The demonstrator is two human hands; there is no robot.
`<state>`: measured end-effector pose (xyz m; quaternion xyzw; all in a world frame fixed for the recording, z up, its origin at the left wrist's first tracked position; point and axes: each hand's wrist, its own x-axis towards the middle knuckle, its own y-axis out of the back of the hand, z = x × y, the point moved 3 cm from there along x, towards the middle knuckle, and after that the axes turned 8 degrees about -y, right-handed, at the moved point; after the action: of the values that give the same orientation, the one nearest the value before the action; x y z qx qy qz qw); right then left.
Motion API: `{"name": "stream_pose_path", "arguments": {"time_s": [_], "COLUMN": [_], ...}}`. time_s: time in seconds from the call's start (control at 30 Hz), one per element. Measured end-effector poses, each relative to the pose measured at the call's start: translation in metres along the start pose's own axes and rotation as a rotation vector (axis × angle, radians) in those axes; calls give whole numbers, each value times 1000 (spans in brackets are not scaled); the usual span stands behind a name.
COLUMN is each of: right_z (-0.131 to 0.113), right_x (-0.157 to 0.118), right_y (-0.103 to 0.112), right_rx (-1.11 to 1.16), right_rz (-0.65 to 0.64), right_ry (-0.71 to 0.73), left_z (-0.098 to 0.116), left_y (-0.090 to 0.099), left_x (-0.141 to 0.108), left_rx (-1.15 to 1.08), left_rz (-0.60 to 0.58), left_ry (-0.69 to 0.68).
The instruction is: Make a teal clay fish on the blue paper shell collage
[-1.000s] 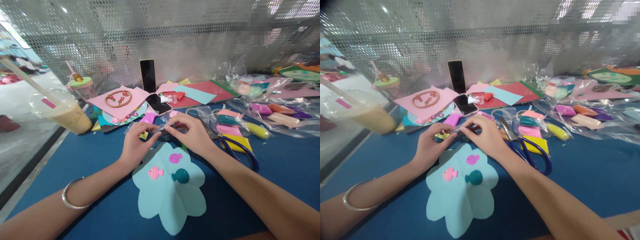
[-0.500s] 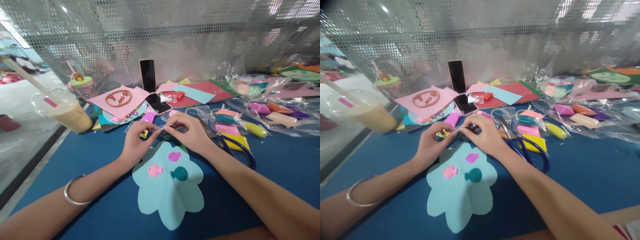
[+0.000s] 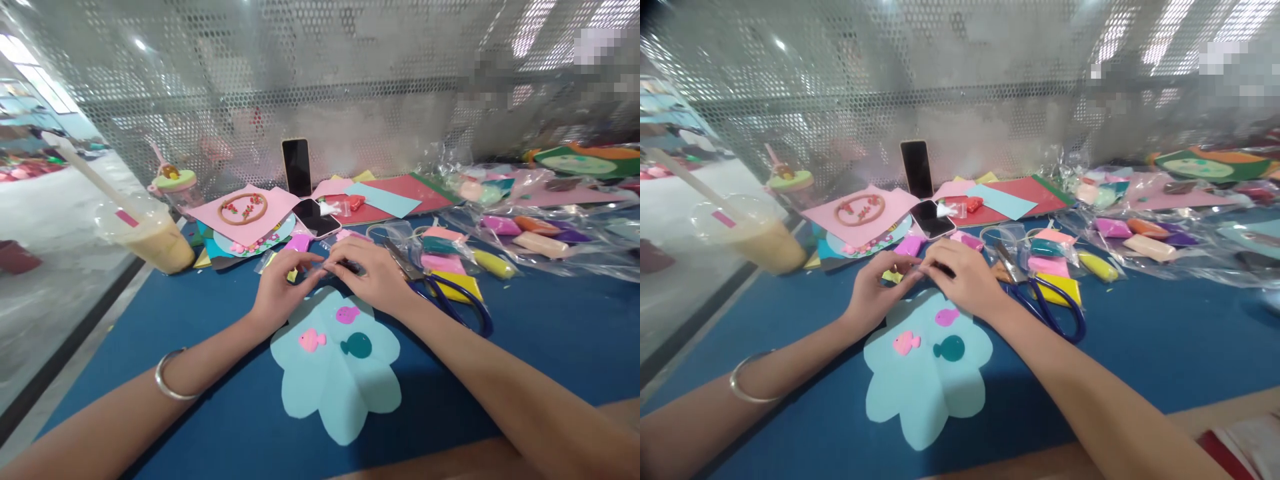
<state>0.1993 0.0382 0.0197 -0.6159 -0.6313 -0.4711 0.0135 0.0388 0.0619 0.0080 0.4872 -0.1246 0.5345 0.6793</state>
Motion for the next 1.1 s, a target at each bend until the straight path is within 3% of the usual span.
{"name": "stream_pose_path", "arguments": {"time_s": [0.13, 0.27, 0.37, 0.5, 0.6, 0.73, 0.87, 0.97, 1.0, 1.1], "right_z": [1, 21, 35, 35, 30, 25, 21, 19, 19, 17], "right_x": [3, 0, -7, -15, -19, -23, -24, -21, -20, -21], "right_y": [13, 48, 58, 50, 41, 36, 33, 31, 31, 32], "right_rx": [-10, -150, -311, -387, -410, -418, -403, -401, -398, -379], "right_rz": [10, 208, 77, -174, -323, -423, -440, -375, -343, -226], "right_ry": [-16, -273, -339, -302, -321, -370, -405, -440, -454, -497], "left_z": [4, -6, -31, -68, -83, -86, -67, -29, -13, 40], "left_y": [6, 28, 53, 80, 91, 95, 98, 95, 91, 68], "left_x": [2, 13, 23, 21, 6, -19, -34, -39, -42, -55], "left_rx": [23, 52, 41, -22, -51, -54, 68, 134, 152, 288], "left_rz": [14, 142, 273, 362, 317, 176, 124, 57, -2, -347], "left_ry": [-14, 64, 173, 303, 386, 447, 391, 254, 188, -224]}}
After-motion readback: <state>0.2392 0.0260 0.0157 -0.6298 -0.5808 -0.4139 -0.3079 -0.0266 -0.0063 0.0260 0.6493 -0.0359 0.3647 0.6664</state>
